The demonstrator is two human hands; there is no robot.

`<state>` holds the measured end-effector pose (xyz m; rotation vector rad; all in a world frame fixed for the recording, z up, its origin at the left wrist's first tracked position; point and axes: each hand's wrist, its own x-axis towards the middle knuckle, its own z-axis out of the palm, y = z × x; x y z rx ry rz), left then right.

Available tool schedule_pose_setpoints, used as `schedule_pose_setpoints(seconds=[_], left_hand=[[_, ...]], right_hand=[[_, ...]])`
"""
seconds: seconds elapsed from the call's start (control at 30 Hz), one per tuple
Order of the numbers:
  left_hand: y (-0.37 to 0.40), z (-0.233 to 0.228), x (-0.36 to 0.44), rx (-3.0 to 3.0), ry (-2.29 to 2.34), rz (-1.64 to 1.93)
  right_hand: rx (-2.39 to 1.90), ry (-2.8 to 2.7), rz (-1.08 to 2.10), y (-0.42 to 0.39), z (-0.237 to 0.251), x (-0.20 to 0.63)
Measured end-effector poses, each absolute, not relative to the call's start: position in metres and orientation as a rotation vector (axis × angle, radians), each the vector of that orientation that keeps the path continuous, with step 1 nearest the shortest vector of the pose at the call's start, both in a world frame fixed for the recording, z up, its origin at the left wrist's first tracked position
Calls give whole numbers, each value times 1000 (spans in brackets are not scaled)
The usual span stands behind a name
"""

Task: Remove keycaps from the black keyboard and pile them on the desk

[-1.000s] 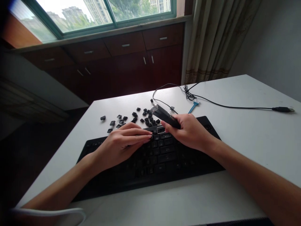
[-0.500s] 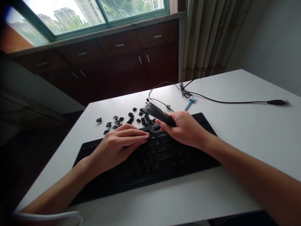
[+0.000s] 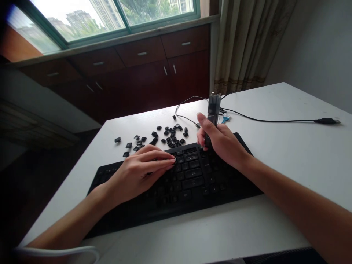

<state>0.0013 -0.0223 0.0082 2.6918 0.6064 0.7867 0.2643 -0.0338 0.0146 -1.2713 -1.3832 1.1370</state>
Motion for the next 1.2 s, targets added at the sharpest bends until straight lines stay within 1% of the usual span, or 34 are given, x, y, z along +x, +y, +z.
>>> schedule_pose_setpoints(seconds=[0.13,0.3,0.4,0.53,0.77,0.97,1.2], left_hand=[[-23,5,3,2635,645,806],[-23,3,4,2580,690,862],[-22,3,4,2584,684,831],[-20,1,5,2529,678,785],[-17,-5,6,2303,745,933],[-18,-7,6,2267,864,961],[-20,-6,5,2312,886,969]], right_hand=[[-1108,-1234,1122,-33,13,261],[-862,-1046,1263,-32,15,257],[-856,-1044,1319,-33,17,256],[-874,-1046,1277,-35,20,253],[-818,-1002,1371,-31,30,239],[-815,-1008,1269,-20,34,216],[-807,-1068,1236,-14,31,196]])
